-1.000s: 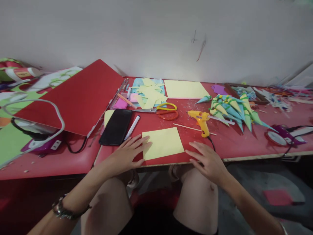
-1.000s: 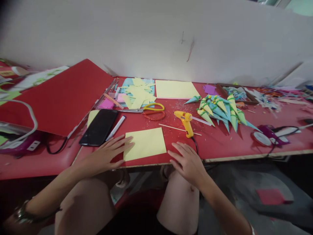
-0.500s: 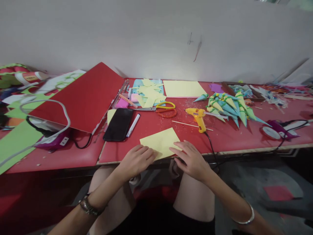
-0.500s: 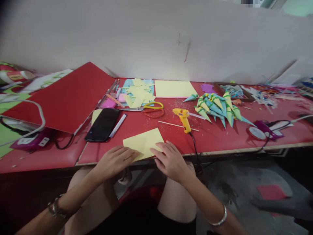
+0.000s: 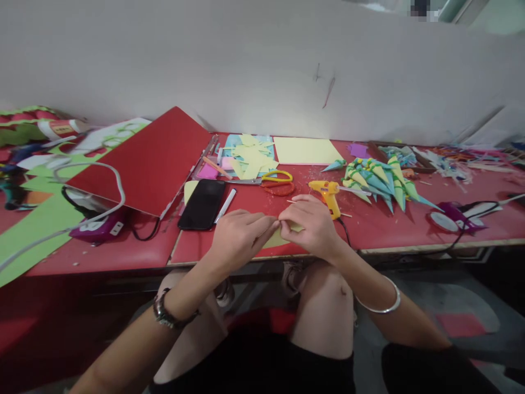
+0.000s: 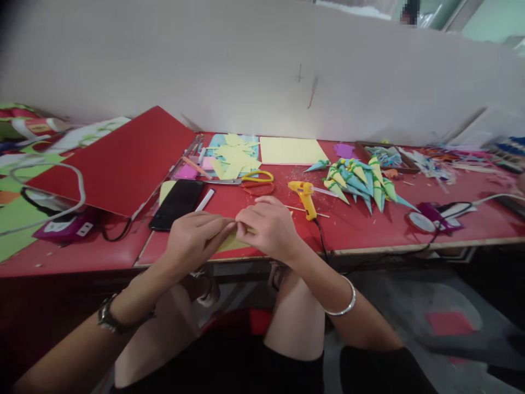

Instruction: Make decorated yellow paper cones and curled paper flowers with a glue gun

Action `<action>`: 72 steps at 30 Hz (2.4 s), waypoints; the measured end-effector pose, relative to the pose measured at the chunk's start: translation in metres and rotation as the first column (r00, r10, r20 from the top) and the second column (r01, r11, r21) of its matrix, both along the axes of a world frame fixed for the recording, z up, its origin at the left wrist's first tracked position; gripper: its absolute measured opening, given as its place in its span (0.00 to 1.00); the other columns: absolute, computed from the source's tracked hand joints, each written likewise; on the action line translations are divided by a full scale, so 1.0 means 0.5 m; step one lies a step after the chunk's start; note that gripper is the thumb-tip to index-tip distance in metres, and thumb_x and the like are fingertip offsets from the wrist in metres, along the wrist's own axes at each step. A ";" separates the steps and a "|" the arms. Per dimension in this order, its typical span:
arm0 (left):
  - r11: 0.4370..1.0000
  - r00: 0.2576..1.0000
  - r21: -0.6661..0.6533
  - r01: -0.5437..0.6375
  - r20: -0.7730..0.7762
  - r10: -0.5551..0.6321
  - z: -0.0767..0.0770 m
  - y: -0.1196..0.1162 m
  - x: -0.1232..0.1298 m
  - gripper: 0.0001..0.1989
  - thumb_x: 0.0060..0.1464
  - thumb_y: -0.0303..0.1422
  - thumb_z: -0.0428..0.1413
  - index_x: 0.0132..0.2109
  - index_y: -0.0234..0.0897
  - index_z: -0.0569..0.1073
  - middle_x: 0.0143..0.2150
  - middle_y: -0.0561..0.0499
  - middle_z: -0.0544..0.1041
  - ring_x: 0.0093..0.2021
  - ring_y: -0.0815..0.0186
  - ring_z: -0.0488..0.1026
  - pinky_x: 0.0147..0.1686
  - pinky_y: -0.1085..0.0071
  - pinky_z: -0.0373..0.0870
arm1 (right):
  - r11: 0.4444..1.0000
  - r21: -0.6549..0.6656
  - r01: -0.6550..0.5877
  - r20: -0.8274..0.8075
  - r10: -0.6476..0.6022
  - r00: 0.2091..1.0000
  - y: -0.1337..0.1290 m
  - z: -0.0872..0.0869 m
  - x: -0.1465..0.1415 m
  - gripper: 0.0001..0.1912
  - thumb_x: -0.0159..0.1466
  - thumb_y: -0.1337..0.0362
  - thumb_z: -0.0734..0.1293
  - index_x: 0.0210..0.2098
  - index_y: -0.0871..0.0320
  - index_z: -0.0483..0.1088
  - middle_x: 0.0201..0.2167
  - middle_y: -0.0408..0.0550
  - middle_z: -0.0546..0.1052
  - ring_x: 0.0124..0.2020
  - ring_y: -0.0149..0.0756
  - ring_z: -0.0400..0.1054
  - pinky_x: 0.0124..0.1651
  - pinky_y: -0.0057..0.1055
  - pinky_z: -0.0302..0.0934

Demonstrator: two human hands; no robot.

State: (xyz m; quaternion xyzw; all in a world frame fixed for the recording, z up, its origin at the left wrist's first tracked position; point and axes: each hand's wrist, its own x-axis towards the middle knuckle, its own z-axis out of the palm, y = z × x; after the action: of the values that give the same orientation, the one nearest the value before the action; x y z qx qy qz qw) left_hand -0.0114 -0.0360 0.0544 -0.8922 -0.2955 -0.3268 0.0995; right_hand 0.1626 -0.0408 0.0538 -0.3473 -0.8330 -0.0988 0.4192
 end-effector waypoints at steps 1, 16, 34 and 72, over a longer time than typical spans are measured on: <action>1.000 1.000 0.005 -0.013 0.013 0.013 0.005 -0.001 -0.004 0.18 0.60 0.33 0.44 0.24 0.35 0.69 0.19 0.53 0.72 0.19 0.71 0.65 0.23 0.75 0.59 | 1.000 0.005 -0.017 -0.006 0.017 1.000 0.005 0.004 0.002 0.07 0.56 0.70 0.61 0.23 0.57 0.67 0.18 0.39 0.71 0.22 0.27 0.63 0.43 0.28 0.60; 0.973 0.979 0.117 -0.201 0.000 0.203 0.048 0.017 -0.118 0.16 0.60 0.35 0.44 0.37 0.37 0.76 0.28 0.52 0.80 0.26 0.68 0.74 0.25 0.74 0.66 | 0.980 -0.115 0.163 0.042 -0.159 0.986 0.052 0.009 0.119 0.08 0.57 0.70 0.60 0.27 0.58 0.71 0.26 0.48 0.77 0.29 0.37 0.69 0.37 0.32 0.60; 0.951 0.989 0.309 -0.007 -0.140 0.053 0.064 0.038 -0.006 0.13 0.53 0.26 0.48 0.22 0.38 0.69 0.17 0.58 0.70 0.19 0.72 0.65 0.28 0.73 0.62 | 0.886 -0.463 0.016 0.296 0.138 0.945 0.033 0.064 0.014 0.16 0.66 0.60 0.54 0.28 0.59 0.68 0.20 0.43 0.69 0.23 0.31 0.60 0.28 0.26 0.47; 0.992 0.970 -0.042 -0.120 -0.216 0.109 0.024 0.032 -0.042 0.24 0.62 0.38 0.36 0.37 0.39 0.76 0.19 0.52 0.73 0.23 0.66 0.69 0.26 0.73 0.63 | 0.958 -0.287 0.002 0.009 0.000 1.000 0.027 0.022 -0.003 0.06 0.54 0.70 0.60 0.23 0.56 0.64 0.21 0.38 0.71 0.25 0.29 0.62 0.49 0.33 0.53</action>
State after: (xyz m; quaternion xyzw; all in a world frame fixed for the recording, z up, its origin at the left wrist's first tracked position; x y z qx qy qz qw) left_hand -0.0324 -0.0200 0.0663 -0.9059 -0.3429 -0.2149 0.1249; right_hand 0.1608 -0.0271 0.0646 -0.4045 -0.8401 0.0216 0.3607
